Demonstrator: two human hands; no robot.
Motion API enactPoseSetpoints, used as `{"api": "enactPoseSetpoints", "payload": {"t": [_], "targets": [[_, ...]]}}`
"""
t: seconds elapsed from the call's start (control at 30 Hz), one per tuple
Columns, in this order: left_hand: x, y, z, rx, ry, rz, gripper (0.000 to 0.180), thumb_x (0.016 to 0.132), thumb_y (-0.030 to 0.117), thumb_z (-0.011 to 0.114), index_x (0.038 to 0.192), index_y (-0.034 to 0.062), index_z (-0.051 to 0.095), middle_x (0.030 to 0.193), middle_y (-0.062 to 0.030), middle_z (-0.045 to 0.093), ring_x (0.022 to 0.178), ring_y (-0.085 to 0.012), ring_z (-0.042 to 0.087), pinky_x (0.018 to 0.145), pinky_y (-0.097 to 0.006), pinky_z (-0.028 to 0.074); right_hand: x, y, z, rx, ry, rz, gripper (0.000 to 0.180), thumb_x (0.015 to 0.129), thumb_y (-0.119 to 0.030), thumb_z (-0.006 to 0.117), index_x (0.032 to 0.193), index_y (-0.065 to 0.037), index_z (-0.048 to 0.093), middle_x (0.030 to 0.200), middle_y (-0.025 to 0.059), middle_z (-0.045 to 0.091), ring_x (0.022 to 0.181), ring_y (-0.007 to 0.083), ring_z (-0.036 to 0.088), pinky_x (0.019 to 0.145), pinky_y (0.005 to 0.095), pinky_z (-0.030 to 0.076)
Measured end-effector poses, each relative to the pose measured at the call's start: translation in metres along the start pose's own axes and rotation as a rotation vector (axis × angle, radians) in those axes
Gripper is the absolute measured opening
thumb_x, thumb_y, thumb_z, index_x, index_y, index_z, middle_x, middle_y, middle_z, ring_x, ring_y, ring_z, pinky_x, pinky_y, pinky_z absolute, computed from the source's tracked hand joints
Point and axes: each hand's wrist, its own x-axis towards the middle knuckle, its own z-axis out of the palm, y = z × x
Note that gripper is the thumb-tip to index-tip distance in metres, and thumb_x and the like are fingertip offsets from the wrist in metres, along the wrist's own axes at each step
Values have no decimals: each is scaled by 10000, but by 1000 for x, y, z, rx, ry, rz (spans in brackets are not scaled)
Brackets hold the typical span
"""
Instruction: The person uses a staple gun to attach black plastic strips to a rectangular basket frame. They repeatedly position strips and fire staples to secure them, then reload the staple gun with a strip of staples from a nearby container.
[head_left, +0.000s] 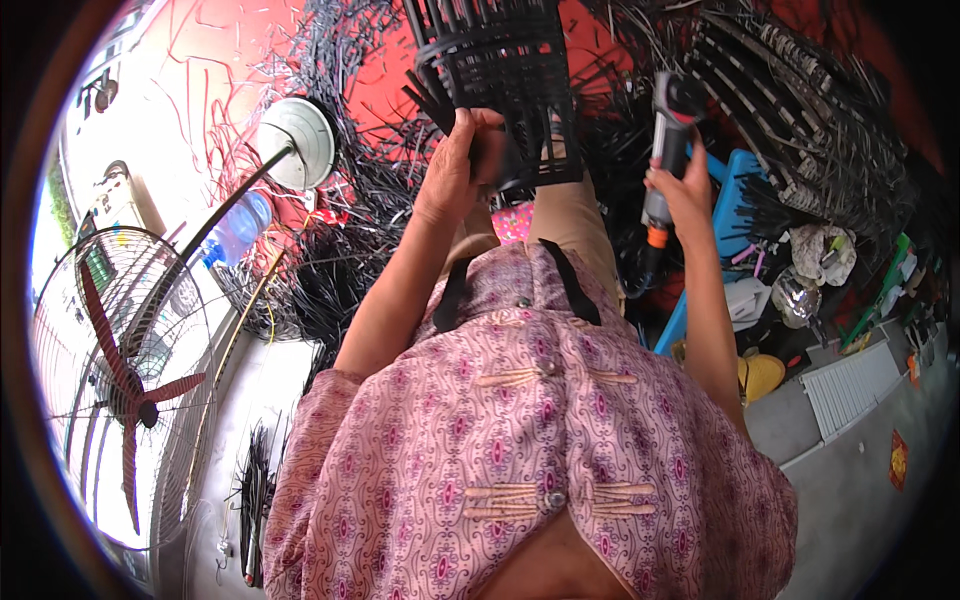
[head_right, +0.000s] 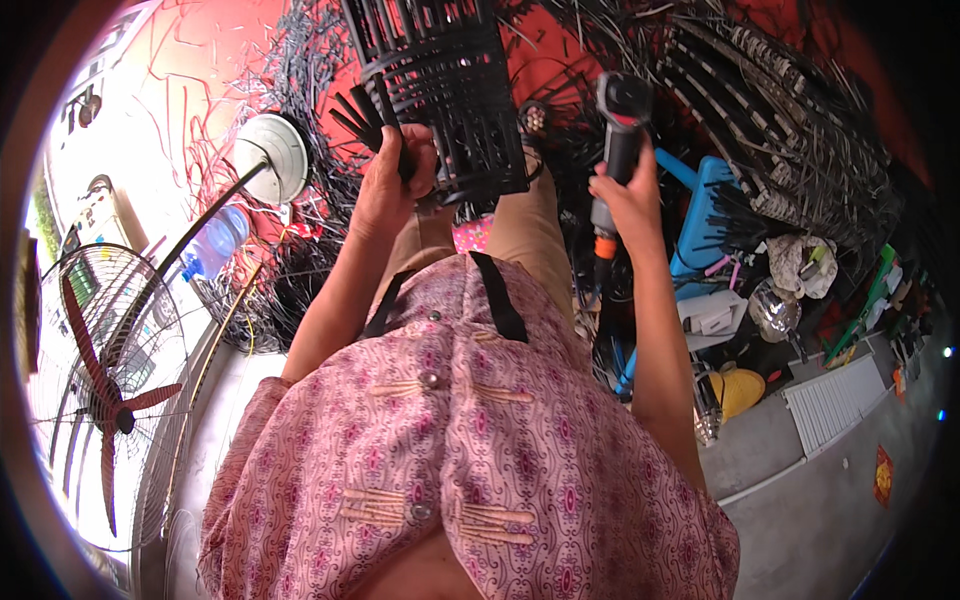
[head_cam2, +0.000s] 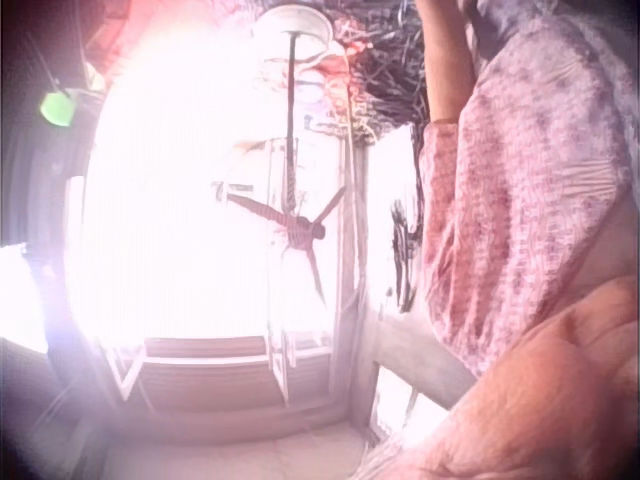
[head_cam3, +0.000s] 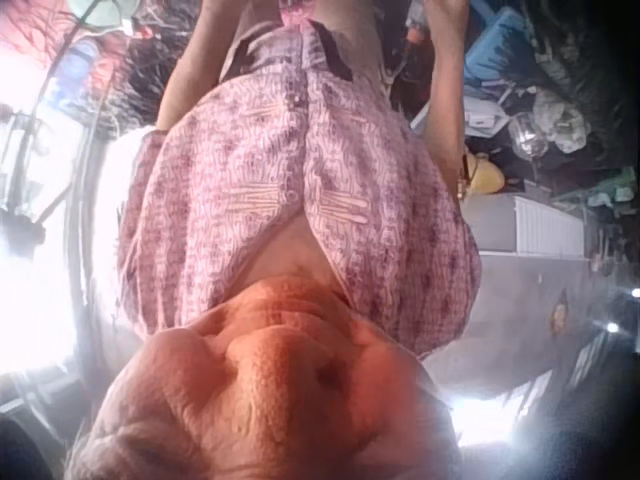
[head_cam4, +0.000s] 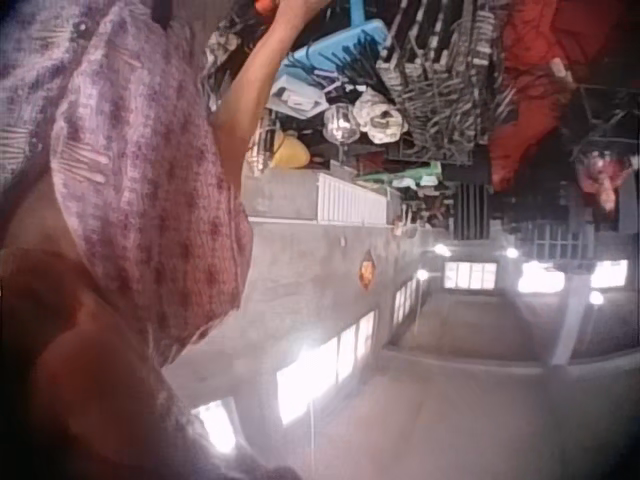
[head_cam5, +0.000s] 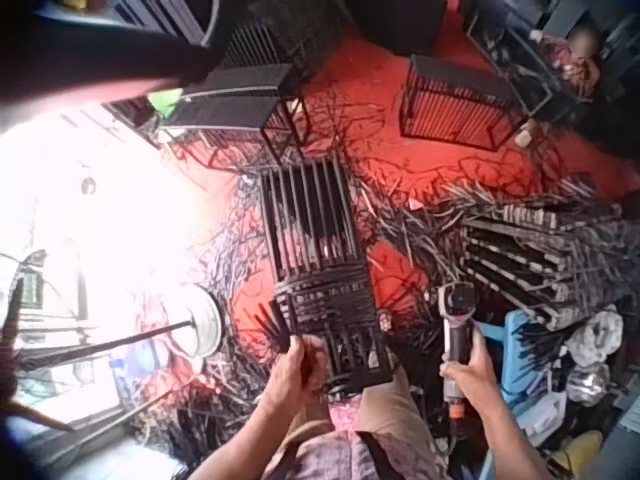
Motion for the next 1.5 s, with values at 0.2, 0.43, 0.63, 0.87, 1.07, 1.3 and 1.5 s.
{"api": "enactPoseSetpoints", "payload": {"t": [0.2,0.43,0.63,0.87,1.07,1.3,1.5], "targets": [[14,1,-17,-129,58,-149,503,1032,534,486,982,82,699,686,29,552,498,-91,411,466,-243,315,-49,-33,-13,79,79,-36,845,767,45,642,1533,-62,302,982,78,584,762,140,606,699,288,553],[17,8,-8,134,205,-169,264,969,326,677,898,74,709,652,65,481,497,-56,387,467,-227,301,-130,-81,-20,123,49,-355,418,797,76,577,1199,4,490,1004,102,585,832,168,604,794,355,539],[12,-3,0,557,157,-89,145,863,197,775,789,96,701,618,60,545,532,-39,473,505,-221,353,-130,-46,-21,-99,313,-60,318,815,3,785,1073,-15,599,949,9,627,771,73,596,706,223,498],[17,-58,-6,777,106,-41,177,846,209,779,856,39,727,692,48,604,648,-39,504,591,-250,421,-121,5,-14,-328,95,-98,441,765,-154,859,1125,-14,646,976,54,715,835,125,657,789,294,536],[23,-59,-5,1003,139,-101,253,853,225,769,890,-15,698,700,16,606,674,-60,495,627,-290,460,-116,22,-1,-587,-90,-137,757,704,-267,846,1369,-52,554,1060,187,727,972,305,737,830,361,571],[27,-65,-11,1096,122,-24,383,824,389,751,942,24,758,692,-172,683,650,-263,690,679,-395,536,-104,33,10,-634,-137,-182,675,728,-324,830,1313,-67,614,1059,194,725,971,363,719,797,399,584],[23,-62,-3,1023,147,-74,275,833,235,789,914,-17,718,706,-26,644,681,-67,531,651,-299,483,-96,33,17,-637,-157,-188,652,751,-328,814,1315,-68,615,1065,193,722,971,366,713,792,397,584]]}}
